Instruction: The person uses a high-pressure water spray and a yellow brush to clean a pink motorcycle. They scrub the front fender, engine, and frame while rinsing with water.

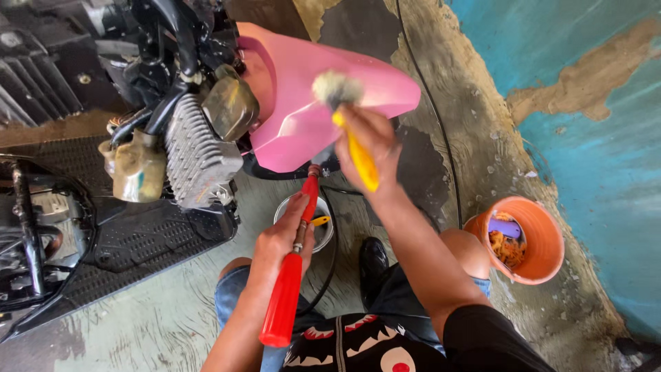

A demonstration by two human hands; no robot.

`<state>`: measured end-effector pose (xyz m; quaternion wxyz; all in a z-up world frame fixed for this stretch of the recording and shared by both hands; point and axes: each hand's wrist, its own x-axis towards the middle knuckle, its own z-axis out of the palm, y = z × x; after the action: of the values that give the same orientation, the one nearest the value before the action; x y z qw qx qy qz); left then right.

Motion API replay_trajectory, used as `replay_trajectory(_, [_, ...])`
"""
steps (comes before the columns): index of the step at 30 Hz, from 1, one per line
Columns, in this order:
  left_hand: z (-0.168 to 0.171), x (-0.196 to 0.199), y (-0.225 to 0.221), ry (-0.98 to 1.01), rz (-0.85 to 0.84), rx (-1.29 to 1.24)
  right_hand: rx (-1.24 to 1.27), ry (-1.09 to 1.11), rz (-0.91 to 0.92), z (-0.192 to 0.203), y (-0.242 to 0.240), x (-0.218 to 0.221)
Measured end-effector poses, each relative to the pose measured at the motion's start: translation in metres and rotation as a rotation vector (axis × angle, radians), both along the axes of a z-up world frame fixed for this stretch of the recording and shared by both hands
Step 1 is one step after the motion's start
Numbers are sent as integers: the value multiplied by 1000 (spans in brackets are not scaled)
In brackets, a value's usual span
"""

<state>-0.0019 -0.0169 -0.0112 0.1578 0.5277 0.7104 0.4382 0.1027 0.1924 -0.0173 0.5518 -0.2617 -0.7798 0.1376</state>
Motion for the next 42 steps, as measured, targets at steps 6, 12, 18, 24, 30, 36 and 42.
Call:
replay_trajectory(6, [0, 7, 5, 38, -18, 39, -48, 32, 59, -1, 2, 3])
replay_trajectory(12, [3, 8, 10, 16, -39, 94, 7, -36, 56, 2, 13, 4])
replay_trajectory(18, [8, 7, 14, 53, -40, 70, -28, -96, 25, 7, 24, 6])
replay_trajectory(24, [8, 8, 18, 60, -53, 106, 62, -118, -5, 9, 31, 8])
replay_trajectory(30, [8, 7, 22, 58, -64, 79, 58, -125, -34, 12, 23, 4])
replay_trajectory(36, [11, 5, 22, -1, -32, 49, 23, -99, -43, 16, 23, 0])
replay_trajectory(42, [7, 6, 23, 32, -61, 103, 4, -162, -66, 22, 20, 2])
